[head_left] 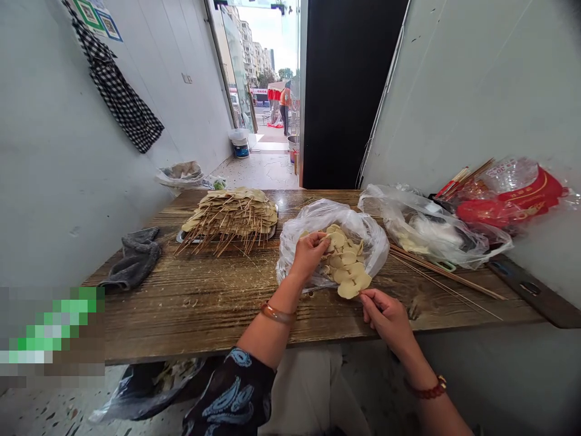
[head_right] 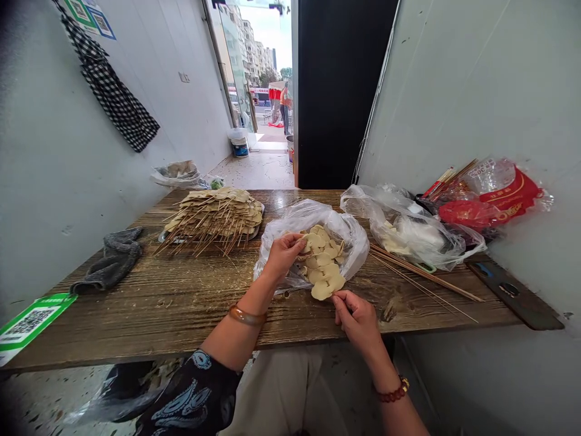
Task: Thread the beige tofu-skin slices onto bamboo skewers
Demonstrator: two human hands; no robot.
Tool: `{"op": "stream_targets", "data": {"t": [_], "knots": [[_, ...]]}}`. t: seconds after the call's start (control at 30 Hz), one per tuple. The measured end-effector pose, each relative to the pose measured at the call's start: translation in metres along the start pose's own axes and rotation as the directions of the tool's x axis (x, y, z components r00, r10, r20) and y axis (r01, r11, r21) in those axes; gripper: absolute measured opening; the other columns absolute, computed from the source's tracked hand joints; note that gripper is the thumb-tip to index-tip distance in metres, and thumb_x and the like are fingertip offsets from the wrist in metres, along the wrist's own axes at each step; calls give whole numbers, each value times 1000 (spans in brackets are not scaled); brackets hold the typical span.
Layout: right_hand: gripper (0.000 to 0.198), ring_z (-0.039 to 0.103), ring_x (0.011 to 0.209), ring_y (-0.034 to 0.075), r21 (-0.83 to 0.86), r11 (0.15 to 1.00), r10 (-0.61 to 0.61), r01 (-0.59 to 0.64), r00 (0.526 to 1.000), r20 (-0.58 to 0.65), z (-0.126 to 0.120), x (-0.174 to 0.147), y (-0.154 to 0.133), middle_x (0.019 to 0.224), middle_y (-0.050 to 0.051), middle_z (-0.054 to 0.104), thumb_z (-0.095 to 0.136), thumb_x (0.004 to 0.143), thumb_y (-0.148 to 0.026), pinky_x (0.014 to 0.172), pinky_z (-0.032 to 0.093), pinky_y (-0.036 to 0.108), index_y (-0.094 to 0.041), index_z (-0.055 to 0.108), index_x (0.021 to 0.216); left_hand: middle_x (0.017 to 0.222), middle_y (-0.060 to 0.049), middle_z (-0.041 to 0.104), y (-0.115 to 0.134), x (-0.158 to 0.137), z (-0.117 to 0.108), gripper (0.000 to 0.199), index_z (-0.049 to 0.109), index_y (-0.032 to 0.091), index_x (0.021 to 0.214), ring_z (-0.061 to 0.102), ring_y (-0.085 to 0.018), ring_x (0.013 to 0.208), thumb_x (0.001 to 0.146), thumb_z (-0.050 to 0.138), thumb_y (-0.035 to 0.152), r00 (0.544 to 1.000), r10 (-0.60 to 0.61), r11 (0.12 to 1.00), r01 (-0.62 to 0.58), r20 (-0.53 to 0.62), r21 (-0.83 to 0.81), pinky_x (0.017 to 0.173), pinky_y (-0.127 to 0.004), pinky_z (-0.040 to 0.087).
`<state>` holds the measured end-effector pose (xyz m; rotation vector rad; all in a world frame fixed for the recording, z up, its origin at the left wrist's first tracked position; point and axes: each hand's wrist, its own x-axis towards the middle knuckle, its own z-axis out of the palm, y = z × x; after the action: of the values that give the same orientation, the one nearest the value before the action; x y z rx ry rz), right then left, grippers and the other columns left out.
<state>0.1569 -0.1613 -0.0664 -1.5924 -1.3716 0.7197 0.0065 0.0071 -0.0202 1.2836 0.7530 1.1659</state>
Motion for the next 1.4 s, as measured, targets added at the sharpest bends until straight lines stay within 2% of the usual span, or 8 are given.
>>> {"op": "stream_targets", "data": {"t": [0.13,0.43,0.77,0.87,0.97,1.1,1.27,1.4], "knots": [[35,49,44,10,19,1000,18,-18,1000,-7,0,0,-2,53,-3,55,47,92,-45,47,39,22,-16,66,94,69,-2,64,-2,0,-1,27,70,11,80,54,-10,62,65,73,33,1000,-21,999,21,8,43,55,-20,44],[34,49,43,10,63,998,17,-17,1000,3,-1,1,-2,53,-3,55,48,92,-45,46,38,22,-16,65,93,59,2,58,1,-2,1,25,63,12,69,49,-7,51,63,72,34,994,-107,994,107,-1,20,51,-20,41],[36,48,42,10,155,986,54,-55,998,10,-2,2,-1,52,-4,54,49,90,-49,44,37,21,-16,64,90,58,2,57,5,-3,1,23,65,13,69,46,-7,53,64,73,34,993,-21,991,5,116,137,49,-18,34],[36,46,41,9,217,972,83,-85,996,17,-4,2,2,50,-4,54,52,89,-50,42,35,21,-16,64,90,56,3,55,11,-6,3,30,63,13,67,45,-6,52,62,77,40,983,-44,997,33,177,63,49,-17,34],[35,44,40,8,279,956,86,-92,996,34,-7,2,4,50,-5,53,54,88,-49,42,33,20,-16,64,90,58,3,56,16,-10,3,39,63,13,72,47,-5,50,58,81,45,963,-138,985,157,233,-64,49,-17,37],[34,43,42,8,344,934,89,-97,995,39,-10,0,3,50,-5,52,54,89,-48,42,33,19,-16,64,90,68,1,61,17,-11,3,45,66,14,86,55,-7,53,59,81,47,934,-243,926,304,262,-225,52,-21,44],[34,43,42,8,342,936,82,-88,996,32,-11,0,0,50,-5,51,55,88,-48,42,33,20,-15,64,89,77,-3,67,15,-11,6,46,69,13,89,61,-11,65,61,80,48,934,-244,879,327,261,-348,61,-23,50],[36,44,42,9,294,952,68,-78,997,47,-8,0,0,50,-5,52,53,89,-49,43,33,21,-15,64,92,84,-7,70,15,-17,11,42,70,12,91,64,-14,72,64,81,43,897,-222,865,362,382,-347,67,-24,52]]}}
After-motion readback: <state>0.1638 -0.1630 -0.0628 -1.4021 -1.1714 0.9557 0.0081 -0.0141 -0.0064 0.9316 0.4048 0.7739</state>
